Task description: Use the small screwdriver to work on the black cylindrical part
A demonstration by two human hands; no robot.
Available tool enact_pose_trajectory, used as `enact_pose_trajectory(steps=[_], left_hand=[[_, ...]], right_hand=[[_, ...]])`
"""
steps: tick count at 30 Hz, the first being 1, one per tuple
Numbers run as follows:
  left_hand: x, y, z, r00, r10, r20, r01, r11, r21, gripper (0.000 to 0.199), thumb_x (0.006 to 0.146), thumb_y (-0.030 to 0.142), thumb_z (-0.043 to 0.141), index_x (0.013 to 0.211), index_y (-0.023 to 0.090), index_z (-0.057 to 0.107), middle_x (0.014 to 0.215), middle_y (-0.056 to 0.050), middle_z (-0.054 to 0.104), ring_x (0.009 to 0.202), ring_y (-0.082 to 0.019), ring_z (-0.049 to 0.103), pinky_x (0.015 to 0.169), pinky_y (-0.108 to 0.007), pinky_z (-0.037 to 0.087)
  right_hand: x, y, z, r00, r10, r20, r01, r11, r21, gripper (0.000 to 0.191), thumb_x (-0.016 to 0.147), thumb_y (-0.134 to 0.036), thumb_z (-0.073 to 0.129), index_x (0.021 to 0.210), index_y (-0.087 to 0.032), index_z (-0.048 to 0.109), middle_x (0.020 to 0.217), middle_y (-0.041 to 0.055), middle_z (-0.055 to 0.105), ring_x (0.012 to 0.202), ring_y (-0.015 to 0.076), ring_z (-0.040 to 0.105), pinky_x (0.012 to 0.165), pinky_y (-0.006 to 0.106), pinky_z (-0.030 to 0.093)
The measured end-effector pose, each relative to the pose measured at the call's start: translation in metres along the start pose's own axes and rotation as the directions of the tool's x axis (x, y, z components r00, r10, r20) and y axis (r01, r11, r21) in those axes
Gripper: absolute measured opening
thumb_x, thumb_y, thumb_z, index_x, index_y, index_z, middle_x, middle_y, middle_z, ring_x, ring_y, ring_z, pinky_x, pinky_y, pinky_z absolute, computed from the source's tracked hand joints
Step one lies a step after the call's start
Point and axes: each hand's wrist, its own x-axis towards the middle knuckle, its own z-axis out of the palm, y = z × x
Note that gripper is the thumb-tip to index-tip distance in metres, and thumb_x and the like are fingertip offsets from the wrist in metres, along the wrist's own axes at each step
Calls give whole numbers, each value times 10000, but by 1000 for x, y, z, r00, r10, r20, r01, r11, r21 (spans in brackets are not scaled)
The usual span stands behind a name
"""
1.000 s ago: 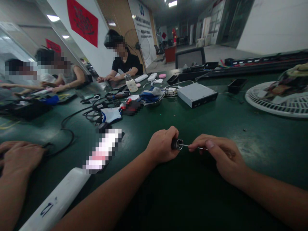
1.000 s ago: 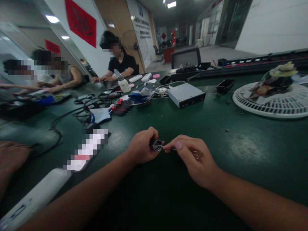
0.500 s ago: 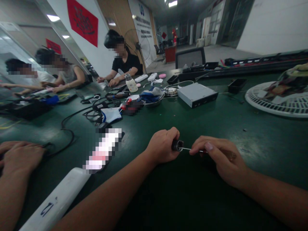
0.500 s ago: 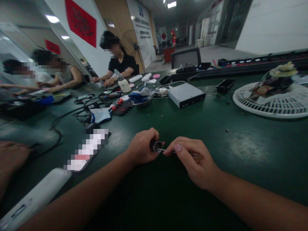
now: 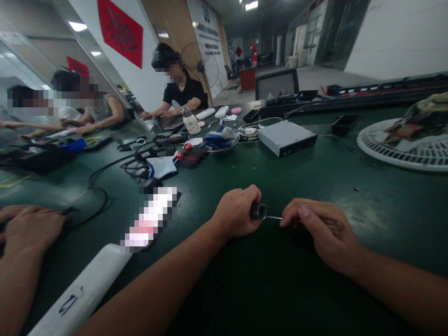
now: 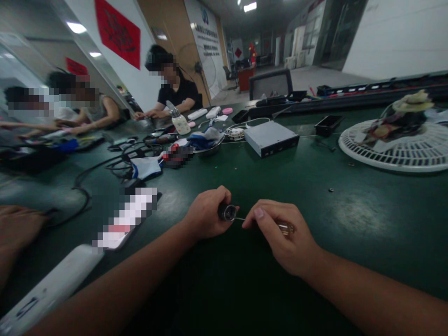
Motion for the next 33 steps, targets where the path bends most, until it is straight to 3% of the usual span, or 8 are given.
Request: enact_pose_trajectory(steps=[3,9,15,21,28,33], left_hand=[[0,1,0,1000,4,2,-4,1000,-3,220,752,284,606,869,219,432,717,20,549,604,-137,518,574,-279,381],[1,0,2,1000,13,-5,-13,1000,-14,224,746,280,604,863,222,423,719,22,547,601,-139,511,574,-279,377],[1,1,1,1000,20,-3,-20,1000,-10,234,744,270,614,863,223,418,723,22,548,610,-142,519,579,-280,377],[0,2,-3,1000,19,-9,-19,1000,8,228,750,277,608,868,222,421,717,24,547,600,-139,503,582,-281,375],[1,3,-5,1000,15,-2,-15,1000,-16,239,749,271,617,863,222,413,724,26,545,609,-136,517,578,-274,377],[0,3,-4,1000,12,-8,-12,1000,-17,231,750,268,612,856,221,412,721,25,541,604,-133,509,581,-276,380]], right_hand=[[1,1,0,998,8,-63,-7,1000,6,357,1026,-291,413,848,-225,715,809,24,674,736,160,616,643,296,471],[-1,4,-2,999,-11,52,8,998,55,347,1025,-302,414,863,-225,711,833,27,676,737,168,616,643,308,460],[-1,3,0,998,24,-60,-22,999,25,376,1035,-292,397,805,-215,685,778,19,645,716,154,594,651,301,450],[-1,-1,-1,997,-41,64,36,996,84,340,1035,-280,400,881,-208,694,833,24,663,748,148,605,662,294,451],[-1,-1,1,998,12,-54,-10,999,38,375,1041,-308,401,806,-200,673,767,15,629,704,129,583,638,282,440],[0,-2,0,999,-38,35,36,997,75,318,1035,-269,412,887,-200,685,853,23,651,768,131,604,679,278,457]])
